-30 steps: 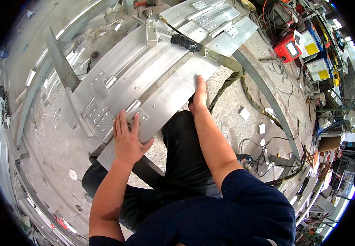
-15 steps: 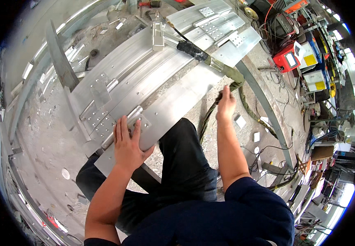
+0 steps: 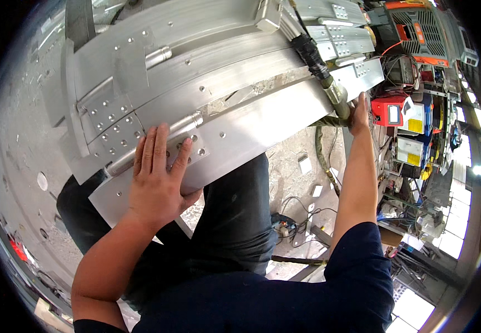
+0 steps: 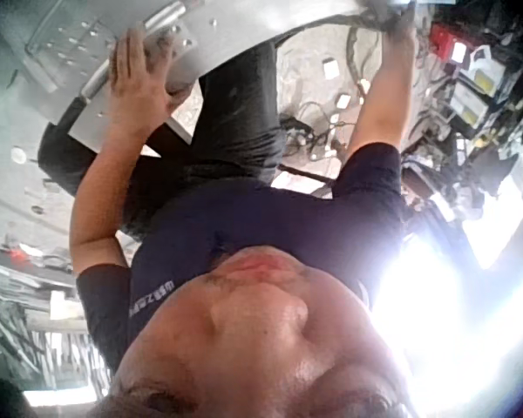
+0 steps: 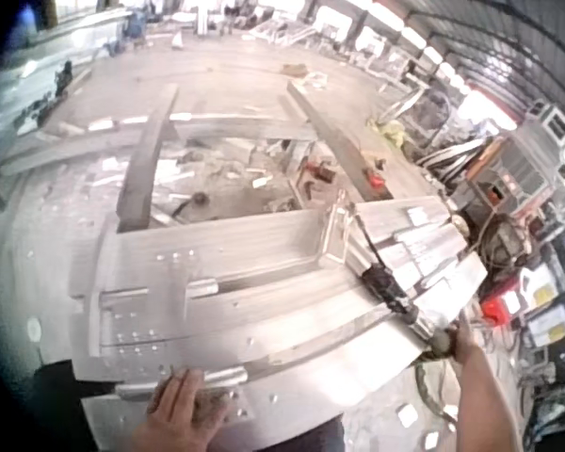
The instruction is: The person assembles a metal frame by positioning and aligning metal plates and brackets on a workbench. They use a rivet gun to fasten the components together, repeatedly adjusting the parts and operating the tool to secure the assembly.
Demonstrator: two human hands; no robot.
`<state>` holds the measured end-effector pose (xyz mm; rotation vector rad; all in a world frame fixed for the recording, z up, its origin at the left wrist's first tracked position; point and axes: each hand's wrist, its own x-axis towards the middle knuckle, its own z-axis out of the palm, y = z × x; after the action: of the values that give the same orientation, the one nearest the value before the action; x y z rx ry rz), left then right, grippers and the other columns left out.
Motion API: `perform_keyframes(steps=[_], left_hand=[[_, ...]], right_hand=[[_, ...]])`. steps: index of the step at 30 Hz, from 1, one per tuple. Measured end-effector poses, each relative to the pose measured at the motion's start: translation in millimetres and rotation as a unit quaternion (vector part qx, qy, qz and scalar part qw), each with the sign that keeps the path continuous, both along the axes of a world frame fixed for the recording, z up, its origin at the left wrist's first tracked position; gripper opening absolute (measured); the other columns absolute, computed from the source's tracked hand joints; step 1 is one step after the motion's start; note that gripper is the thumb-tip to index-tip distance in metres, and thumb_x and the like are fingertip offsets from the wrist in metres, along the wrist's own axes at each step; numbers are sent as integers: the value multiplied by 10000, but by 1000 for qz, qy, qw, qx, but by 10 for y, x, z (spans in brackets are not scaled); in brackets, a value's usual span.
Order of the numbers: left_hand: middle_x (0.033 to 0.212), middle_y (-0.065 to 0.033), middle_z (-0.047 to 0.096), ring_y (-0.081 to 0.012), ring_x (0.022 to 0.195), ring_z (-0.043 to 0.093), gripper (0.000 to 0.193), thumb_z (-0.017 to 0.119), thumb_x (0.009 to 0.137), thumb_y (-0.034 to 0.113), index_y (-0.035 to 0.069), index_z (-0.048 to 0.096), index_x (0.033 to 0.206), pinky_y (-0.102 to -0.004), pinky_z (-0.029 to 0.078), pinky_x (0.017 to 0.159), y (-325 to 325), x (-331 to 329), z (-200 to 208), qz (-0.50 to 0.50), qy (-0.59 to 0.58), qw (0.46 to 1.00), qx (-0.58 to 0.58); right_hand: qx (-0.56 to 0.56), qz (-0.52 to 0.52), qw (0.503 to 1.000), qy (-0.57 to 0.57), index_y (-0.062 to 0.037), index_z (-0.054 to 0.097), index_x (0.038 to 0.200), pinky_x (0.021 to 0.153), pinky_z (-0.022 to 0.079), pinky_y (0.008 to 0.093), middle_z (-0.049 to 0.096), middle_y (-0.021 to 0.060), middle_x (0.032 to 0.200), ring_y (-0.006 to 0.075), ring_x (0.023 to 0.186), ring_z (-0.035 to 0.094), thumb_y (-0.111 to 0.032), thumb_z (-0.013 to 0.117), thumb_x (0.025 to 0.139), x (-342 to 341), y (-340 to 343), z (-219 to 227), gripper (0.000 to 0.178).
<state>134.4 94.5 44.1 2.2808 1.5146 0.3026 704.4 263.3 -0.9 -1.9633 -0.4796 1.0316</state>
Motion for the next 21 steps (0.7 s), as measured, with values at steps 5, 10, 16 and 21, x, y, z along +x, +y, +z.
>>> perform_keyframes(steps=[5,10,16,21], left_hand=[[1557,-305,234,-509,1426,270,948,844,666,378,132,430,1482,-605,244,1166,20,11,7,8,1,1000,-15],[1555,-315,230,-517,1422,274,966,859,644,355,135,427,1480,-609,252,1158,52,29,35,3,6,1000,-18],[1549,-325,238,-528,1421,271,980,855,640,360,128,416,1485,-622,251,1152,34,44,18,-3,23,1000,-16],[1547,-342,249,-530,1406,304,990,852,654,380,127,414,1504,-621,254,1147,35,59,24,0,30,1000,-1]], right_hand=[[-66,82,994,37,-70,475,1445,969,505,473,625,157,1319,312,1145,635,-718,496,923,-350,239,201,832],[-64,79,983,152,-90,517,1404,995,497,473,638,153,1305,322,1150,635,-662,523,942,-116,331,160,736],[-8,96,984,150,-58,470,1434,1028,472,474,594,158,1369,336,1191,607,-614,556,949,-7,281,36,742],[-4,97,985,145,-45,447,1450,1060,442,457,561,150,1404,315,1252,562,-582,554,965,60,276,-9,731]])
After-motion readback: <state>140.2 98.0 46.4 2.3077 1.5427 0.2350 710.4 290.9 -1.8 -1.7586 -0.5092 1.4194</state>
